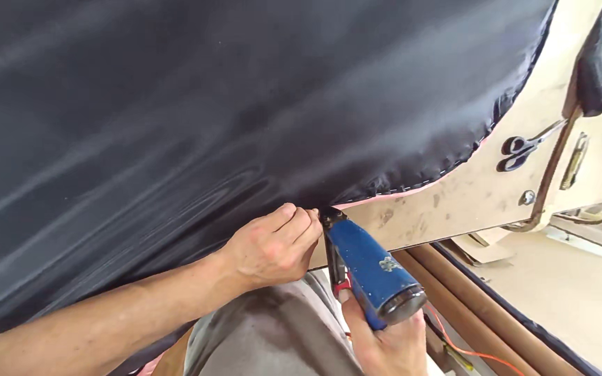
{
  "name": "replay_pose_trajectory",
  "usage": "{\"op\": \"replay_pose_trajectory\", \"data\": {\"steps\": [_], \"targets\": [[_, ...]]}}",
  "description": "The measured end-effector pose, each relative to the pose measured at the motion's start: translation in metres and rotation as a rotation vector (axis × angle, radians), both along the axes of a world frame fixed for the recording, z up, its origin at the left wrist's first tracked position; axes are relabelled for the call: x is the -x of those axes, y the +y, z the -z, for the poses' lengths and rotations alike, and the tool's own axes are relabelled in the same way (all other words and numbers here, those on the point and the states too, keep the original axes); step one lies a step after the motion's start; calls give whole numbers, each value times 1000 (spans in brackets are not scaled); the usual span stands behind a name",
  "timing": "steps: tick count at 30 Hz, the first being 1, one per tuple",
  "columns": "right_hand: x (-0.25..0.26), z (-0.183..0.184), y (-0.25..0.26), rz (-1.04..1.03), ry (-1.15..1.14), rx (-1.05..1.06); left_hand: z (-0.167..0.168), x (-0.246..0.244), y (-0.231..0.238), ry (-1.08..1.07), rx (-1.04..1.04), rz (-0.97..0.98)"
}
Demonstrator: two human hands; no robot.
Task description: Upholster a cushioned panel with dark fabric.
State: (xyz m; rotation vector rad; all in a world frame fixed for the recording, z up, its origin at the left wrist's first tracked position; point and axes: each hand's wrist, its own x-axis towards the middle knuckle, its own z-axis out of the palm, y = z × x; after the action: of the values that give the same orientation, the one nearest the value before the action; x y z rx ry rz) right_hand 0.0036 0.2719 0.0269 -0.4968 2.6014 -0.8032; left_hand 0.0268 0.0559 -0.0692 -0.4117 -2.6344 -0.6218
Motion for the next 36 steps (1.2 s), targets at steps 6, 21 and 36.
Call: {"op": "replay_pose_trajectory", "data": {"steps": [6, 21, 36], "targets": [[2, 8, 7, -37, 37, 41, 0, -1, 0, -8, 25, 5], [203, 69, 205, 376, 110, -492, -45, -94, -1, -151, -12, -593], [-13, 86, -31, -888, 385, 353, -28, -133, 8, -80, 245, -787]]}}
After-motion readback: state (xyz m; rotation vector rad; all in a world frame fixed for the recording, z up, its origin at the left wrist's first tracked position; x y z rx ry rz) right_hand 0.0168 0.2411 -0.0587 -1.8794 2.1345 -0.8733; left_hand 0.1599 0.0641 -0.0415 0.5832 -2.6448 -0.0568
